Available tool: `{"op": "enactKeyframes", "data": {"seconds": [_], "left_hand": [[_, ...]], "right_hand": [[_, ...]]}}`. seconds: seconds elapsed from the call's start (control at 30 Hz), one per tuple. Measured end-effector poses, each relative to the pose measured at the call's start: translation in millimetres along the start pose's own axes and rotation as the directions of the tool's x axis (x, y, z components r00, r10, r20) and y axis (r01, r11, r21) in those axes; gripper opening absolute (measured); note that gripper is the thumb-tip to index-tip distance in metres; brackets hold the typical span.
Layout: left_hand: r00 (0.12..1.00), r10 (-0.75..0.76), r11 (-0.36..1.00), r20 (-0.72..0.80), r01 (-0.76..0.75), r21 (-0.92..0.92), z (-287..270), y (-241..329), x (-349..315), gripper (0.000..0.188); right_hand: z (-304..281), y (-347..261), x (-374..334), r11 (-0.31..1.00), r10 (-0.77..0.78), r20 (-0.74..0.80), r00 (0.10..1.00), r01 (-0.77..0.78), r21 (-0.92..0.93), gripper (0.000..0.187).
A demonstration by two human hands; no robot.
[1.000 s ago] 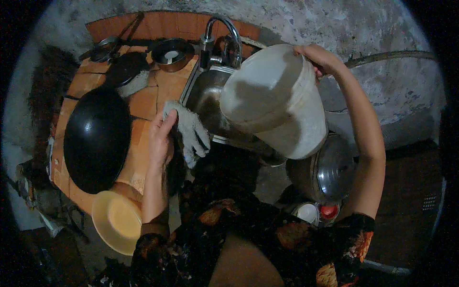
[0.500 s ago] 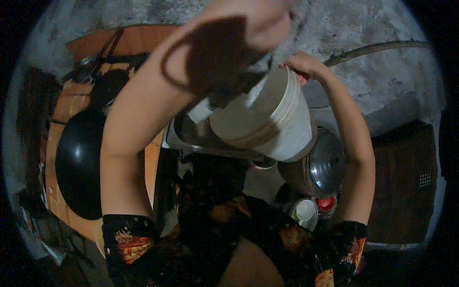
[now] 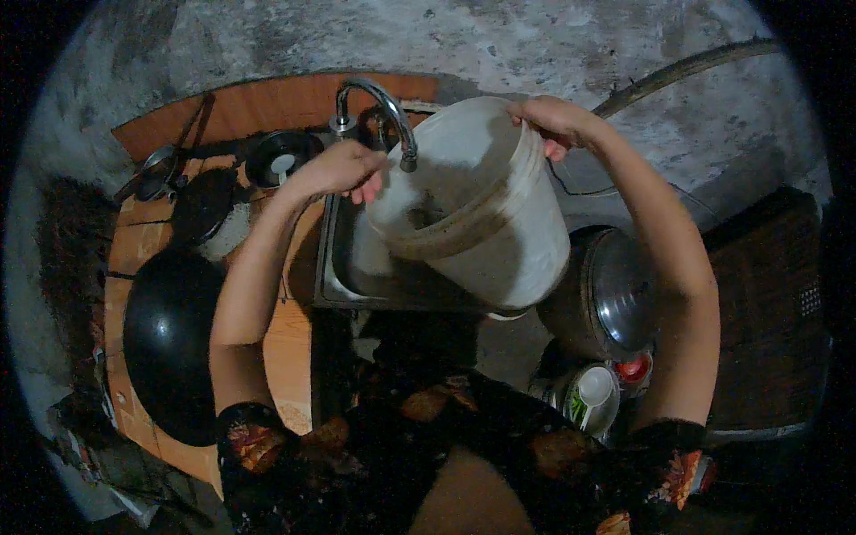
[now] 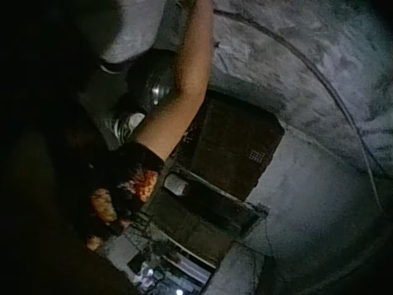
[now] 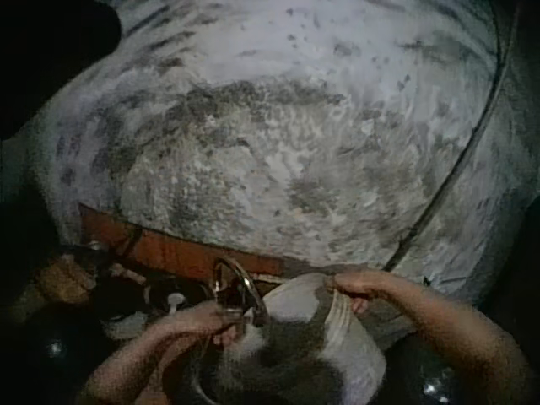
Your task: The person wipes a metal rack with a cloth, then washes the cloth in a bucket of water and wrings it out. The person then empties the bucket into a sink and refills it with water.
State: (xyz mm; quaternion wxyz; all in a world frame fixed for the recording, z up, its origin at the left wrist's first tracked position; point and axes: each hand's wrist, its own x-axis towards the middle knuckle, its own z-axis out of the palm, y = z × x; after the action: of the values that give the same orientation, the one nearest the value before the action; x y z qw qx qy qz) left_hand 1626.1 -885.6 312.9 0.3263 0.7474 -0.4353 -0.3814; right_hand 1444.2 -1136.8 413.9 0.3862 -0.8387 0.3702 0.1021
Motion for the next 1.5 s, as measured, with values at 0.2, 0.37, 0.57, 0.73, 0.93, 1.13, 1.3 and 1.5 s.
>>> {"op": "enactKeyframes", "data": {"seconds": [0.2, 0.37, 0.57, 0.73, 0.93, 1.13, 1.3, 1.5], "left_hand": [[0.956, -0.232, 0.788, -0.177, 0.078, -0.61, 33.8, -147.5, 102.1, 0.056], [0.924, -0.274, 0.816, -0.268, 0.075, -0.573, 59.2, -150.7, 154.6, 0.063], [0.916, 0.189, 0.938, -0.355, -0.275, -0.209, 76.8, -170.8, 192.0, 0.06], [0.969, 0.064, 0.929, -0.239, -0.145, -0.339, 73.0, -162.4, 191.4, 0.059], [0.982, -0.019, 0.893, -0.189, -0.069, -0.444, 75.9, -163.5, 174.8, 0.058], [0.984, -0.066, 0.853, -0.166, -0.031, -0.522, 79.9, -162.3, 163.5, 0.057], [0.984, -0.094, 0.816, -0.151, -0.011, -0.578, 82.5, -160.8, 157.7, 0.056], [0.983, -0.126, 0.748, -0.133, 0.006, -0.664, 86.4, -157.4, 155.2, 0.056]], "right_hand": [[1.2, 0.9, 15.6, 1.0, 0.008, 0.128, 0.992, -0.012, 0.028, 0.033], [-5.1, -6.6, -7.0, 0.986, 0.118, 0.065, 0.991, -0.125, 0.114, 0.037], [5.2, 18.1, -25.0, 0.916, 0.074, 0.031, 0.997, -0.08, 0.393, 0.04], [19.1, 32.6, -39.9, 0.875, 0.088, 0.015, 0.996, -0.085, 0.477, 0.043], [32.5, 49.5, -41.0, 0.843, 0.055, 0.062, 0.997, -0.08, 0.532, 0.042], [34.0, 63.4, -38.5, 0.807, 0.05, 0.034, 0.998, -0.061, 0.588, 0.038], [36.2, 66.8, -36.5, 0.781, 0.082, 0.021, 0.996, -0.078, 0.619, 0.037], [36.5, 66.4, -39.4, 0.775, 0.078, 0.074, 0.994, -0.107, 0.623, 0.035]]}}
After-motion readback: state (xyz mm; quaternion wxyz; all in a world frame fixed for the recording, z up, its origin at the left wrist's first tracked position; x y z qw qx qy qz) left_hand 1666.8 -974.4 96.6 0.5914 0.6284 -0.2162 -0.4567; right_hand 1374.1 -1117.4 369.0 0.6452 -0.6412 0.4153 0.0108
